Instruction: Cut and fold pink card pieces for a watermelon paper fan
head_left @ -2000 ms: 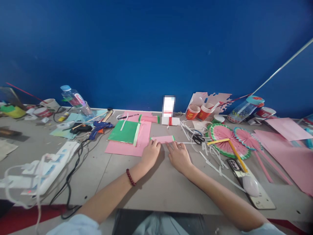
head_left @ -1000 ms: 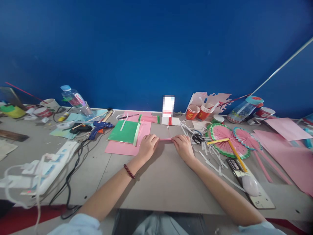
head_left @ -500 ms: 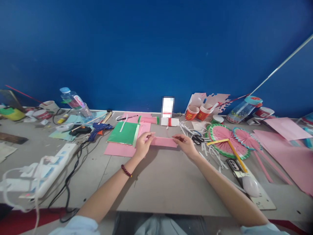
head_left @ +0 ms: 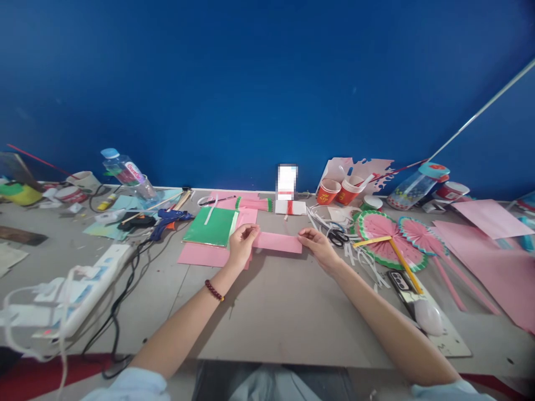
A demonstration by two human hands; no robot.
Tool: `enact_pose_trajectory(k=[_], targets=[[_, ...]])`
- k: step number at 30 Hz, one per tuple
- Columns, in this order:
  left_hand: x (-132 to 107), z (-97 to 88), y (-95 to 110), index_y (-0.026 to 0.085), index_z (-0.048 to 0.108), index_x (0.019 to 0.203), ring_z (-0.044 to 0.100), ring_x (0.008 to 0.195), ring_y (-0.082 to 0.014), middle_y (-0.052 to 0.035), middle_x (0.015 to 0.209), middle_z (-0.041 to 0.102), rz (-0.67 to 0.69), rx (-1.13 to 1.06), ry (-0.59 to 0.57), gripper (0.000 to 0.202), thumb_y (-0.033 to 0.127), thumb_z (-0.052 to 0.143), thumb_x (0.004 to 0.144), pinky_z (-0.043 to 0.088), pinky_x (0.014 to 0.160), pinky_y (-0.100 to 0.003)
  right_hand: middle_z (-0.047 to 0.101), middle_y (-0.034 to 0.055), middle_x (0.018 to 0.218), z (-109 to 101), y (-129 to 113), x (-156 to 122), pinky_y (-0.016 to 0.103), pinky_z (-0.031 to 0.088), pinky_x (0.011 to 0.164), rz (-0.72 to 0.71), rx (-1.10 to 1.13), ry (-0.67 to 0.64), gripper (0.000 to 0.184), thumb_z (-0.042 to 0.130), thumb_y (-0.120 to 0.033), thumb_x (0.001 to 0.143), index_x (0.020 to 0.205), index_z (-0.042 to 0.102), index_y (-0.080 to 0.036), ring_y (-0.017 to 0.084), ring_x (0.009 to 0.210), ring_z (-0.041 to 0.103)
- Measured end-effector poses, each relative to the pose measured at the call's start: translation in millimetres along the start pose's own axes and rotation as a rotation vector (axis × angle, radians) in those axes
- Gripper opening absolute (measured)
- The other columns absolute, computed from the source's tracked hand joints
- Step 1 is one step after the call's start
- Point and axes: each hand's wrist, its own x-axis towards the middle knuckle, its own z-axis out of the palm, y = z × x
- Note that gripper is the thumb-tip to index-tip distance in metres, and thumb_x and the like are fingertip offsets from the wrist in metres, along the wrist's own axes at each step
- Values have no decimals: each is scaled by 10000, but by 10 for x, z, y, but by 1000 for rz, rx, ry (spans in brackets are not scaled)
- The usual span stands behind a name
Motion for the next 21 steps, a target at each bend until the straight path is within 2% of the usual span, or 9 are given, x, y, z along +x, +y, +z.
enact_pose_trajectory(k=[6, 8, 10, 12, 14, 16, 18, 21], targets=[[-23, 10, 2, 165, 646, 822, 568, 687, -136, -15, 717, 620, 34, 52, -9, 284, 430, 658, 720, 458, 650, -248, 558, -45, 639, 20, 41, -25, 217, 394, 566, -51, -1, 68, 358, 781, -384, 591, 817, 593, -180, 91, 589, 517], [-38, 1, 29, 168, 638, 836, 584, 728, -149, -32, 767, 628, 79, 117, -6, 271, 429, 605, 774, 470, 673, -262, 556, -41, 642, 24, 70, -28, 228, 399, 569, -90, -35, 96, 349, 770, -394, 602, 821, 597, -184, 99, 590, 514], [-62, -8, 76, 180, 631, 881, 592, 855, -175, -62, 896, 628, 199, 225, 14, 247, 405, 543, 831, 481, 747, -291, 567, -26, 670, 29, 88, -33, 243, 407, 577, -143, -95, 136, 328, 748, -414, 622, 807, 599, -188, 112, 603, 514], [-105, -8, 133, 195, 625, 931, 551, 1018, -202, -86, 1034, 589, 379, 362, 57, 215, 366, 518, 857, 463, 853, -335, 581, -10, 705, 43, 84, -50, 257, 414, 589, -210, -186, 181, 291, 708, -422, 663, 804, 598, -192, 124, 623, 519], [-169, 8, 185, 202, 624, 930, 527, 1057, -210, -89, 1045, 573, 505, 460, 54, 179, 332, 525, 857, 437, 908, -363, 584, -4, 716, 73, 57, -94, 269, 422, 610, -309, -329, 220, 220, 649, -389, 726, 816, 597, -196, 134, 640, 523], [-250, 40, 215, 201, 625, 907, 568, 923, -181, -65, 930, 602, 523, 473, -94, 166, 303, 498, 874, 461, 840, -332, 575, -3, 710, 126, 19, -169, 281, 428, 643, -449, -511, 245, 121, 578, -313, 782, 818, 596, -199, 140, 653, 526], [-335, 85, 223, 196, 630, 890, 573, 772, -150, -43, 830, 627, 451, 448, -271, 188, 301, 474, 889, 471, 711, -279, 568, 4, 712, 200, -14, -267, 292, 431, 674, -604, -674, 242, 81, 515, -222, 804, 795, 592, -201, 148, 676, 533], [-434, 152, 217, 200, 644, 861, 559, 690, -133, -34, 801, 650, 349, 396, -384, 206, 341, 494, 878, 449, 633, -252, 585, 24, 725, 315, -14, -411, 300, 435, 670, -749, -817, 222, 138, 460, -187, 840, 797, 589, -210, 164, 700, 541]])
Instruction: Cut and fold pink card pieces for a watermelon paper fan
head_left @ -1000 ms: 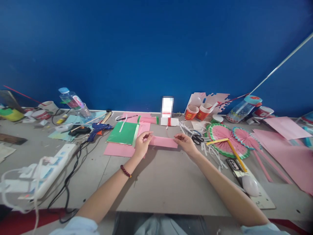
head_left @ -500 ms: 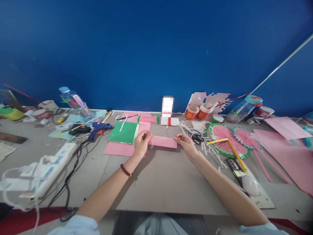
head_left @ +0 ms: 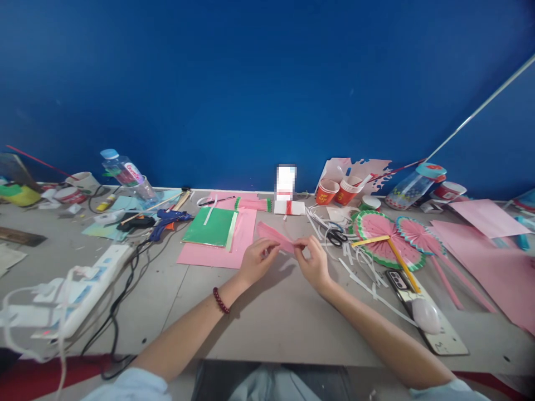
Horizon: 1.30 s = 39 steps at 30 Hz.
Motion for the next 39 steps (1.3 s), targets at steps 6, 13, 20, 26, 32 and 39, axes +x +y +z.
enact_pose_trajectory(k=[6, 13, 20, 26, 32, 39], targets=[[-7, 52, 61, 192, 593, 725, 528, 679, -132, -17, 693, 587, -123, -170, -77, 302, 416, 459, 876, 432, 631, -240, 637, 38, 764, 81, -65, -144, 303, 410, 730, -331, -202, -124, 194, 460, -128, 867, 890, 626, -225, 162, 753, 552], [2, 53, -10, 176, 498, 607, 451, 589, -112, 30, 580, 471, -208, -176, -32, 322, 394, 516, 843, 387, 568, -224, 673, 56, 931, 119, -122, -136, 317, 388, 806, -421, -328, -309, 156, 496, -224, 883, 976, 621, -212, 180, 871, 563], [49, -80, -100, 194, 604, 929, 538, 807, -161, -46, 847, 588, 101, 290, 82, 237, 247, 373, 922, 419, 727, -274, 656, 71, 993, 55, -66, -63, 320, 414, 820, -357, -308, -173, 200, 471, -171, 878, 1027, 602, -198, 182, 907, 559], [99, -190, -205, 225, 613, 1077, 524, 836, -200, -76, 872, 591, 314, 752, 36, 299, 119, 402, 893, 379, 743, -335, 598, 105, 1150, -64, 202, 49, 361, 392, 885, -309, -517, -20, 253, 454, -164, 887, 1075, 616, -217, 214, 1025, 534], [131, -176, -230, 220, 595, 1081, 524, 770, -179, -46, 821, 597, 535, 920, 116, 264, 112, 429, 906, 372, 739, -322, 640, 75, 1074, -144, 345, 160, 326, 390, 847, -377, -583, -23, 248, 480, -196, 900, 1099, 625, -223, 196, 954, 556], [141, -172, -240, 203, 577, 1091, 540, 731, -167, -34, 798, 613, 583, 969, 108, 262, 112, 393, 928, 380, 725, -327, 674, 43, 887, -156, 354, 191, 313, 370, 814, -418, -595, -44, 185, 488, -204, 905, 982, 656, -198, 180, 884, 542]])
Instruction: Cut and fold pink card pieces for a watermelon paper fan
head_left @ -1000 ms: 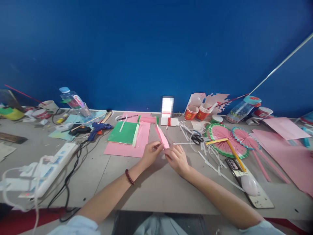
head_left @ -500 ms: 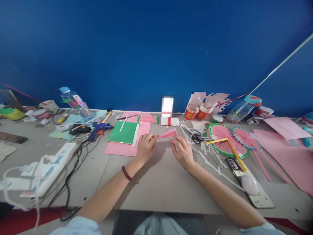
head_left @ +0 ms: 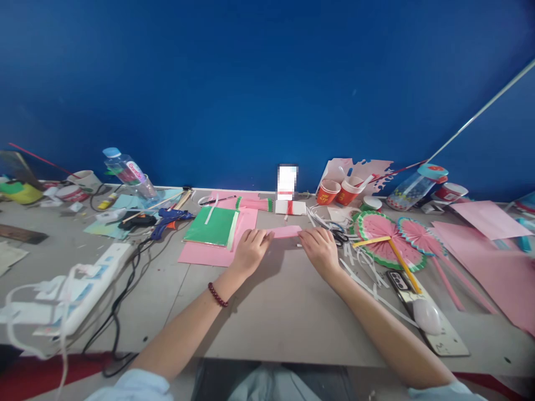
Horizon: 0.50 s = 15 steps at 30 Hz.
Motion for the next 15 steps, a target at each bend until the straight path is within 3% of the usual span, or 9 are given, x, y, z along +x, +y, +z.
enact_pose_trajectory(k=[8, 15], targets=[[-45, 10, -4, 166, 604, 892, 538, 766, -187, -54, 799, 600, 5, -37, -125, 207, 48, 434, 873, 391, 701, -333, 664, 56, 941, 88, -15, -10, 321, 364, 794, -34, 41, -90, 157, 495, -155, 874, 882, 648, -189, 189, 901, 518], [-71, 38, 49, 154, 578, 743, 527, 777, -205, -71, 791, 566, -16, -59, -370, 206, 1, 462, 818, 416, 659, -320, 639, 60, 852, 194, -43, -55, 309, 347, 748, -56, 38, -288, 153, 489, -88, 829, 776, 602, -177, 197, 837, 492]])
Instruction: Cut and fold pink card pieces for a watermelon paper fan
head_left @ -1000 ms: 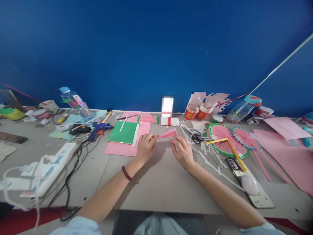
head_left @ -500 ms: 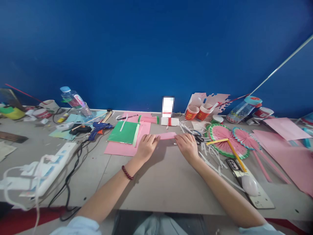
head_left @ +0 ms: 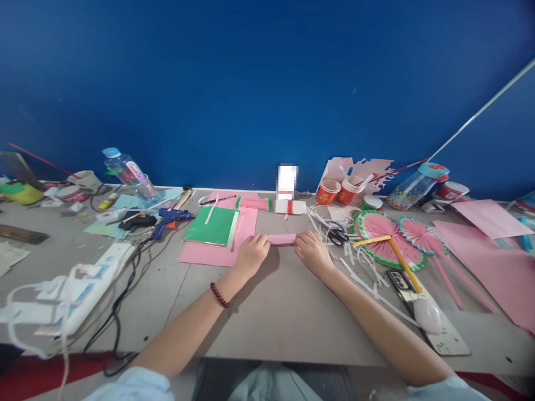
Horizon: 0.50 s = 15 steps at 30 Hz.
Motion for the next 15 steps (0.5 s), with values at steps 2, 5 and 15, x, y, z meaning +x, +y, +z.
enact_pose_trajectory(k=[2, 5, 15], targets=[[-2, 5, 11, 151, 577, 742, 532, 785, -210, -75, 795, 565, -19, -26, -54, 212, -5, 454, 818, 425, 652, -323, 637, 61, 837, 8, -5, -4, 305, 343, 744, 0, 2, -45, 155, 488, -77, 820, 769, 597, -175, 199, 830, 497], [-4, -11, 20, 149, 581, 757, 539, 774, -209, -72, 796, 570, -59, -73, -119, 221, -7, 440, 824, 432, 631, -320, 632, 64, 807, -9, -9, -3, 298, 339, 728, 22, 9, -113, 158, 483, -75, 825, 780, 600, -170, 196, 810, 509], [3, -18, -25, 195, 606, 924, 565, 838, -178, -44, 870, 611, -206, -264, -109, 233, 48, 436, 863, 443, 697, -286, 679, 73, 858, -37, 63, 47, 293, 404, 762, 172, 215, -188, 169, 486, -182, 887, 884, 655, -185, 194, 825, 586]])
